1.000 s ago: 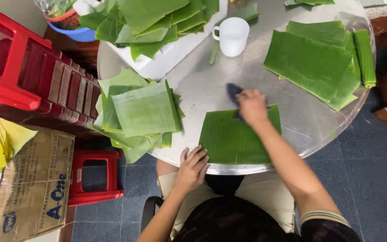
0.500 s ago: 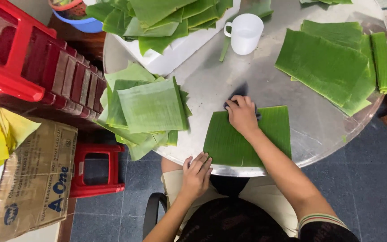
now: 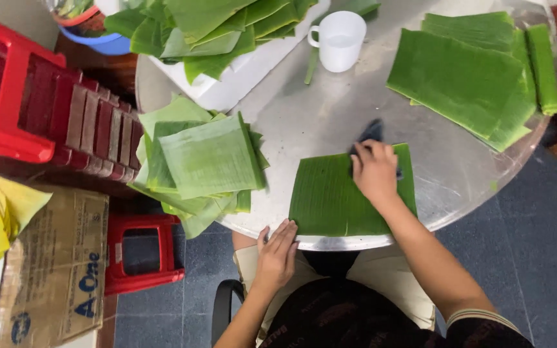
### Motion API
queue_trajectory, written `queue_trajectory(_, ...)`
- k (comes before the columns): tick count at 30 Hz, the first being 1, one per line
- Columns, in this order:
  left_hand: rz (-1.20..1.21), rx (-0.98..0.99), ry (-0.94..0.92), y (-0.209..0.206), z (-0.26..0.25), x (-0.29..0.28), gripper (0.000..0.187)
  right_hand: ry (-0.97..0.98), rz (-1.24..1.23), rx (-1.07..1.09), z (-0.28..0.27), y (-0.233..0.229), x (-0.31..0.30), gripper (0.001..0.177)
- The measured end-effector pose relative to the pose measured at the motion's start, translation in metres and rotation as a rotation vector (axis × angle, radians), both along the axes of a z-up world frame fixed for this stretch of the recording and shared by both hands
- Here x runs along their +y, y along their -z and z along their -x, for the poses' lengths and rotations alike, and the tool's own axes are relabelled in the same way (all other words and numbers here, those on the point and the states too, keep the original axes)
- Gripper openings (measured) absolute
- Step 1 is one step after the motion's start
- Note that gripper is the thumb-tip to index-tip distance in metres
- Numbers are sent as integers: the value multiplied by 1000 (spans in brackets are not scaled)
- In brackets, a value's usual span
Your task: Cleaning banana leaves by wiping them with a cloth and stacking them on a table.
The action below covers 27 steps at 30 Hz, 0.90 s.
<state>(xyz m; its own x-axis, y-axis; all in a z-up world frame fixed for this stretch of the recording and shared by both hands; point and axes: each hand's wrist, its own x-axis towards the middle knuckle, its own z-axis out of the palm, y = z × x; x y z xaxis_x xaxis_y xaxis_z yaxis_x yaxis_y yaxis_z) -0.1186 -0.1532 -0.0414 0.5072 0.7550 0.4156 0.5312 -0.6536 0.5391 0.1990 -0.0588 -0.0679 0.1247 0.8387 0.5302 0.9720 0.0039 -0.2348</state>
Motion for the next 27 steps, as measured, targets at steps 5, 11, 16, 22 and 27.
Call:
queue_trajectory(5, -99, -21, -33, 14, -8, 7, 31, -246, 201, -201, 56, 29, -71, 32)
queue_trajectory(11, -248, -10, -47, 12, -14, 18, 20, -131, 435, 48, -14, -48, -48, 27)
queue_trajectory(16, -239, -5, -72, 22, -14, 14, 24, 135, 143, -61, -33, -28, -49, 27)
queue_trajectory(22, -217, -54, -66, 15, -13, 18, 23, -492, -24, -29, 41, -36, -115, 29)
queue_trajectory(27, -112, 3, -93, 40, -6, 28, 24, 15, 150, 105, -51, -6, -85, 48)
